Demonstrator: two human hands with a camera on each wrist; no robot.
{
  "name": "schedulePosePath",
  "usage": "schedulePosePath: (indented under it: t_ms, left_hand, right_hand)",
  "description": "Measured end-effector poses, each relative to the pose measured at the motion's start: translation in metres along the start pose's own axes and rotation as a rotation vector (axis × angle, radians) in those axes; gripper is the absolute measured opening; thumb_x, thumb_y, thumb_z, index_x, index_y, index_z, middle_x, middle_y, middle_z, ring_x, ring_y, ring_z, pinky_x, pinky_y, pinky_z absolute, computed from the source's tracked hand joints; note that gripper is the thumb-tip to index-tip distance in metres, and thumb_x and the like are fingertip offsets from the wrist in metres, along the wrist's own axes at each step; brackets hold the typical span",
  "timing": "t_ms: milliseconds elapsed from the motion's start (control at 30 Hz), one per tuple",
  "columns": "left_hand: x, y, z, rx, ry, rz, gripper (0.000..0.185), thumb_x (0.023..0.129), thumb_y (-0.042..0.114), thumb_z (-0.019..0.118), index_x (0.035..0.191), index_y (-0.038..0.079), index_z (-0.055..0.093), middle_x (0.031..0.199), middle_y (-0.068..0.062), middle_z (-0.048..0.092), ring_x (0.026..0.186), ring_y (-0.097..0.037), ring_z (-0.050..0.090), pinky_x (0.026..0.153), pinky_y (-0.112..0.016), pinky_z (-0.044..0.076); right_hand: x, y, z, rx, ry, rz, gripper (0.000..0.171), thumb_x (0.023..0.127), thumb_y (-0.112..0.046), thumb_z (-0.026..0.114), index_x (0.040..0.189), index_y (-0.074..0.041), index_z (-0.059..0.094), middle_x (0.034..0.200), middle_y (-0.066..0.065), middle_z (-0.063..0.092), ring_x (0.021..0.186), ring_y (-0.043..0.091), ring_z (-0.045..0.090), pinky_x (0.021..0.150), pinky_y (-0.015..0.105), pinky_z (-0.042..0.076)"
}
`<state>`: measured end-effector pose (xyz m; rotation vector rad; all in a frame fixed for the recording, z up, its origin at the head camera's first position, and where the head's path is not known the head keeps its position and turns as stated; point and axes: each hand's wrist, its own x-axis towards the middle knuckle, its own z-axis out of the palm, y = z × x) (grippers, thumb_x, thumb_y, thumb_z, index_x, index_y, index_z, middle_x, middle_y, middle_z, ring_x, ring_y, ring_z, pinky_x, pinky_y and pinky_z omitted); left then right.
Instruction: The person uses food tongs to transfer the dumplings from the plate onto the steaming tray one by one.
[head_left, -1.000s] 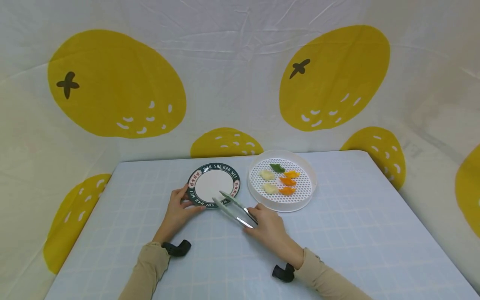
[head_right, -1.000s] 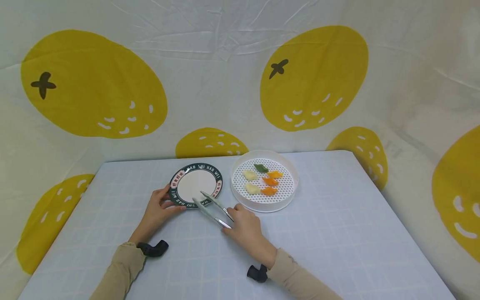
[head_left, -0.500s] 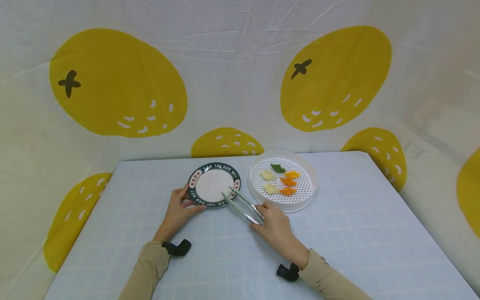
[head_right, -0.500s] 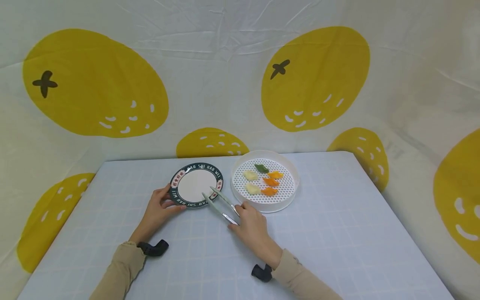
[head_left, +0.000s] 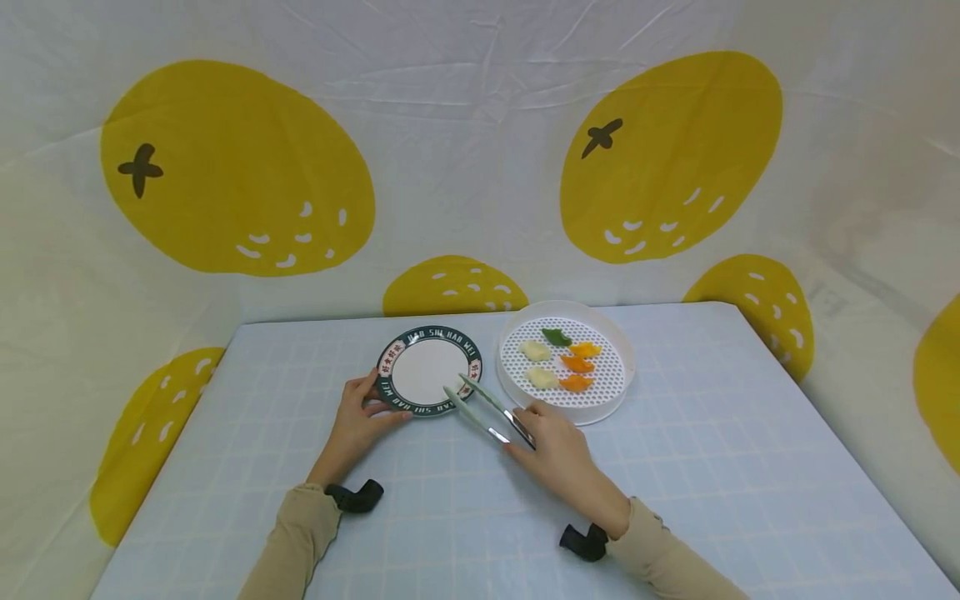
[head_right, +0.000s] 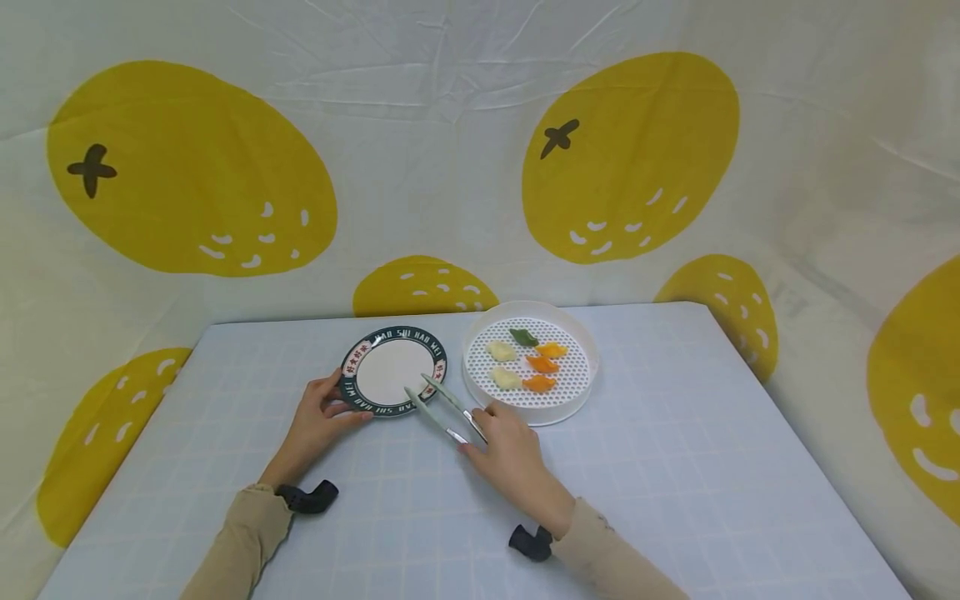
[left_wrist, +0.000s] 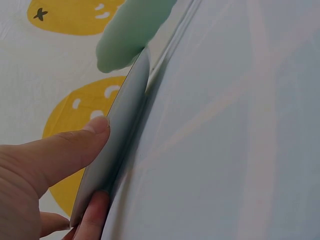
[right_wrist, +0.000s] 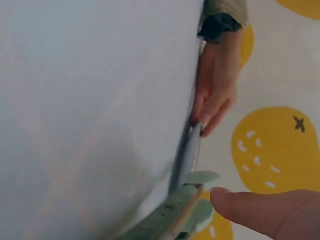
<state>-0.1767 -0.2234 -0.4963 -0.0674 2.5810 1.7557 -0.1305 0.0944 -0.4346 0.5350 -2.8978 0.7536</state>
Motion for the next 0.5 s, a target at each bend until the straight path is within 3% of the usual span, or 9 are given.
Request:
schedulePosePath:
  t_ms: [133, 300, 400, 500]
  left_hand:
    - [0.0, 0.0, -0.001, -0.002, 0.0, -0.012, 0.112, 0.074, 0.024, 0.09, 0.158, 0.007, 0.019, 0.138, -0.013, 0.031, 0.115, -0.027, 0.055, 0.094, -0.019, 0.054]
    - [-0.002, 0.0, -0.003, -0.049, -0.018, -0.022, 0.108, 0.075, 0.02, 0.089, 0.158, 0.006, 0.021, 0.136, -0.015, 0.033, 0.112, -0.029, 0.059, 0.091, -0.02, 0.056]
    - [-0.005, 0.001, -0.008, -0.055, -0.039, -0.033, 0.104, 0.077, 0.02, 0.088, 0.157, 0.008, 0.023, 0.137, -0.016, 0.033, 0.111, -0.03, 0.06, 0.092, -0.022, 0.056]
    - [-0.011, 0.005, -0.017, -0.013, -0.041, -0.059, 0.102, 0.078, 0.026, 0.086, 0.158, 0.01, 0.024, 0.141, -0.016, 0.034, 0.113, -0.03, 0.059, 0.094, -0.026, 0.056]
  right_hand:
    - [0.0, 0.002, -0.022, 0.078, 0.015, -0.033, 0.038, 0.081, -0.024, 0.084, 0.112, -0.005, 0.074, 0.104, 0.003, 0.065, 0.083, 0.015, 0.056, 0.065, 0.027, 0.053]
    - [0.001, 0.021, -0.057, 0.2, 0.195, -0.226, 0.028, 0.081, -0.01, 0.082, 0.107, -0.003, 0.074, 0.108, 0.006, 0.067, 0.094, 0.022, 0.062, 0.076, 0.035, 0.061]
    - [0.003, 0.039, -0.079, 0.22, 0.307, -0.329, 0.035, 0.079, -0.001, 0.081, 0.113, 0.0, 0.072, 0.109, 0.008, 0.067, 0.096, 0.025, 0.064, 0.081, 0.026, 0.059]
    - [0.004, 0.059, -0.099, 0.206, 0.384, -0.343, 0.045, 0.078, 0.004, 0.08, 0.121, 0.0, 0.068, 0.113, 0.01, 0.066, 0.102, 0.027, 0.063, 0.093, 0.012, 0.05]
